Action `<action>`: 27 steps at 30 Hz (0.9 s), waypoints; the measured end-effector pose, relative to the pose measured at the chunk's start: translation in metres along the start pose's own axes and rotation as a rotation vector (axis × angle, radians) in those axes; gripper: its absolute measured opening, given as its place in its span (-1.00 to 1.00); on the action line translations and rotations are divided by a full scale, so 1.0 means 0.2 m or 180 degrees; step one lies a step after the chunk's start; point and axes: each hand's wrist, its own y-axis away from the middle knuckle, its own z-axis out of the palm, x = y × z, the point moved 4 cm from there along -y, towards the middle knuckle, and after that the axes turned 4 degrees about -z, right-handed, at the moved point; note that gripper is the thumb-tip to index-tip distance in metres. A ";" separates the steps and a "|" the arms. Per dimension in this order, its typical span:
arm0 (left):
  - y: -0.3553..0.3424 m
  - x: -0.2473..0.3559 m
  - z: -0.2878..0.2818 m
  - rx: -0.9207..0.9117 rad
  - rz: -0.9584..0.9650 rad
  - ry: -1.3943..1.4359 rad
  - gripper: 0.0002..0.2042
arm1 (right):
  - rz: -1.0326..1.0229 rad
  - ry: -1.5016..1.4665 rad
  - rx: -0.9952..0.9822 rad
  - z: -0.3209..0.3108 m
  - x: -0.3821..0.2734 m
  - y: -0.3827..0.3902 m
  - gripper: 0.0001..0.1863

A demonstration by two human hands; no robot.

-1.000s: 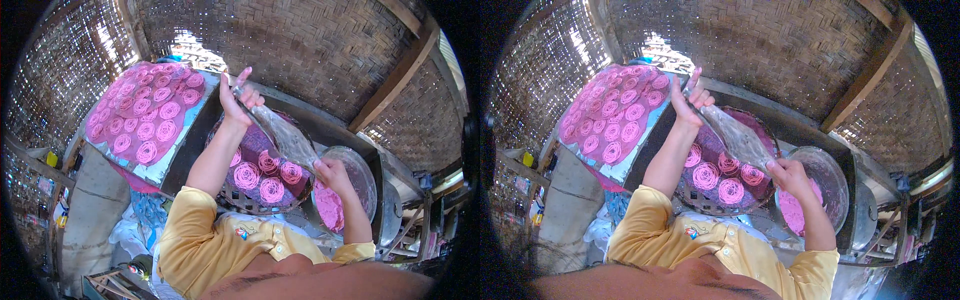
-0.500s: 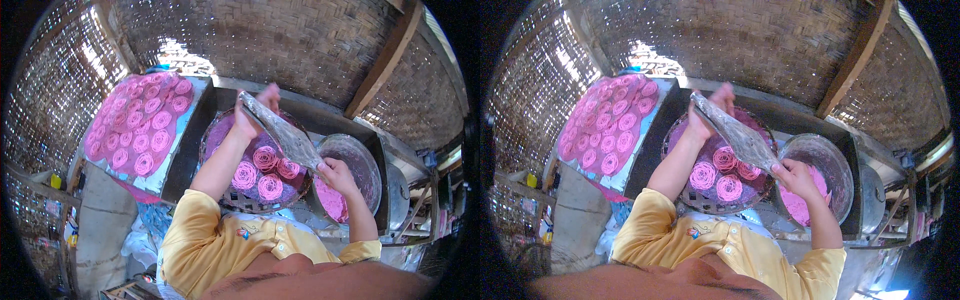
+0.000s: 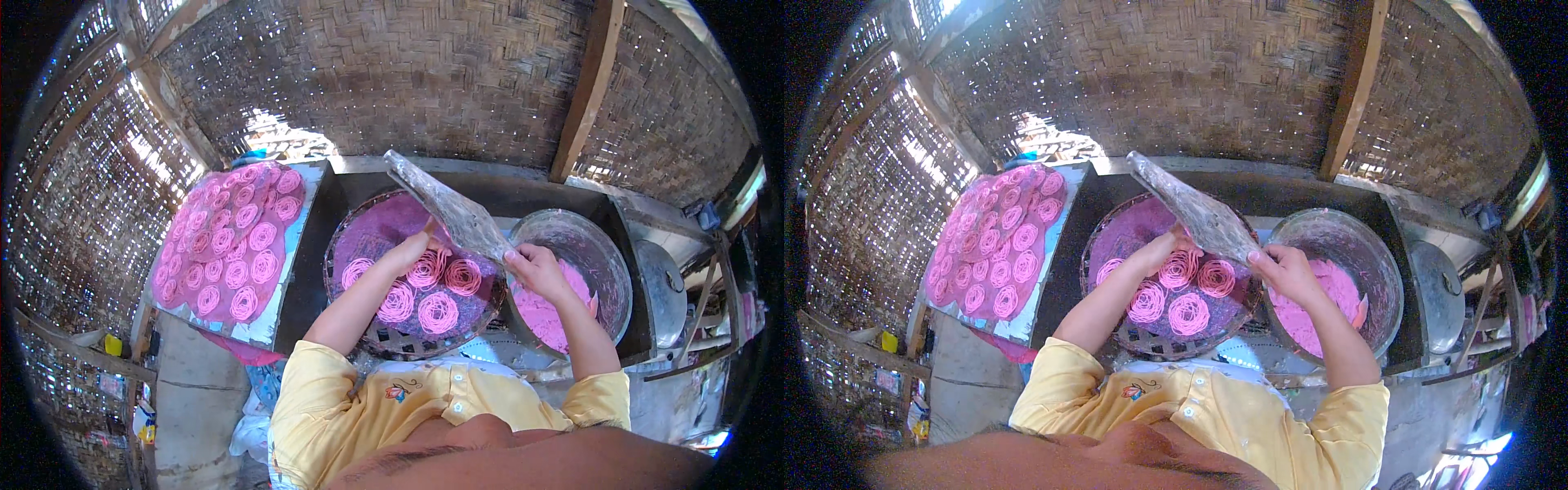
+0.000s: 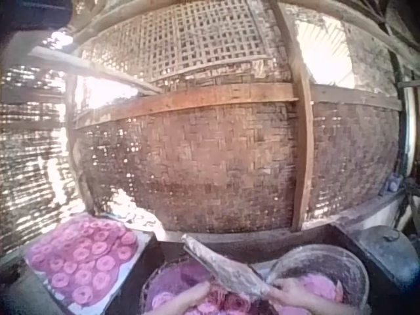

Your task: The person prepares pink dough by using a large wooden paddle and an extruder tool. The person uses the paddle to gather the pink dough from a large metal bowl and places it into the hopper of a metal extruder. The person then extrudes the dough into circular, spiral patterns onto circular trays.

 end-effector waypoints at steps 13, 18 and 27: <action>0.42 0.26 0.10 0.2367 0.0681 -0.5638 -0.42 | -0.0048 -0.0592 0.0465 -0.17 0.04 0.23 -0.60; 0.42 0.60 0.43 0.1899 0.2038 -0.4414 -0.41 | -0.0217 -0.0948 0.0602 -0.09 -0.04 0.26 -0.57; 0.34 0.81 1.05 0.2026 0.3696 -0.4936 -0.88 | -0.2160 0.1252 0.1808 -0.42 -0.56 0.27 -0.53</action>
